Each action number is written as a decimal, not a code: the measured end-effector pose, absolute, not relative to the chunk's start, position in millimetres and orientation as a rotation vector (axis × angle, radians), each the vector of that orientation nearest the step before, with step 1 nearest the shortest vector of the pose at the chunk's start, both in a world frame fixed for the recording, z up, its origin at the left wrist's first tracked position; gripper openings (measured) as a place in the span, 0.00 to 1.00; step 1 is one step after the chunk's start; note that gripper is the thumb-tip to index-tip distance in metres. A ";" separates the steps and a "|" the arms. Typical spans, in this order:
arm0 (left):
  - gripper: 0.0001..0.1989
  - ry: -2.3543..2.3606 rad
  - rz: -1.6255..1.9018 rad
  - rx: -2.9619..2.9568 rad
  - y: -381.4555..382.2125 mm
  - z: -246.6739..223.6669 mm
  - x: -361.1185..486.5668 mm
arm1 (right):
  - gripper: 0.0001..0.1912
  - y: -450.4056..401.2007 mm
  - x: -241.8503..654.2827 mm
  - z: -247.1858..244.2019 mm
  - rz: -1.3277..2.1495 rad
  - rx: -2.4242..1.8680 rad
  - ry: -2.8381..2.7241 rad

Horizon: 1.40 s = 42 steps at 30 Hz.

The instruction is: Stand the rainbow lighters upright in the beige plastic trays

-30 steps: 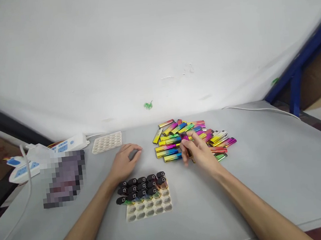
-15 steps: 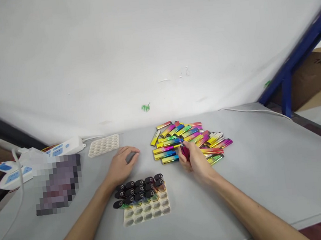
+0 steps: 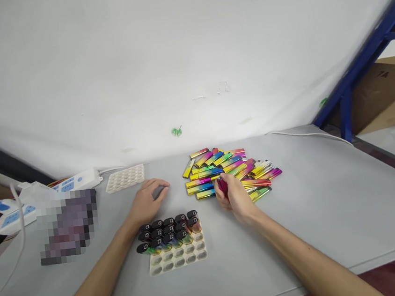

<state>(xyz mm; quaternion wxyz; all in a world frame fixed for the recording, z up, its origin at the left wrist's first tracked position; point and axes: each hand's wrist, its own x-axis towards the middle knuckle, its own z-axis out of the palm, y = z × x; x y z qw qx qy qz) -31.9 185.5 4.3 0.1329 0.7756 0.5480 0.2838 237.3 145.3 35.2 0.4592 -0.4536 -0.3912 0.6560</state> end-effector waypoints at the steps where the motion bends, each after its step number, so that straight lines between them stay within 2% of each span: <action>1: 0.09 1.590 0.826 2.252 185.6 4.1 -32.0 | 0.27 145.5 236.9 35.0 1.605 -1.119 -0.965; 7: 0.09 1.579 0.846 2.270 186.7 3.0 -32.2 | 0.30 146.6 237.3 31.6 1.493 -1.074 -1.123; 15: 0.08 1.561 0.858 2.283 186.7 2.2 -32.3 | 0.17 111.9 253.2 57.5 1.070 -1.267 -1.624; 21: 0.08 1.559 0.857 2.275 186.5 1.8 -31.7 | 0.13 82.8 261.3 70.4 1.138 -1.305 -1.687; 24: 0.08 1.558 0.863 2.273 187.3 0.3 -31.5 | 0.15 73.2 254.3 66.0 1.008 -1.342 -1.726; 35: 0.08 1.557 0.868 2.282 186.4 0.5 -31.0 | 0.09 66.2 230.7 49.4 0.754 -1.306 -1.880; 42: 0.08 1.547 0.884 2.288 187.6 -0.2 -31.6 | 0.09 67.7 225.1 49.2 0.721 -1.304 -1.976</action>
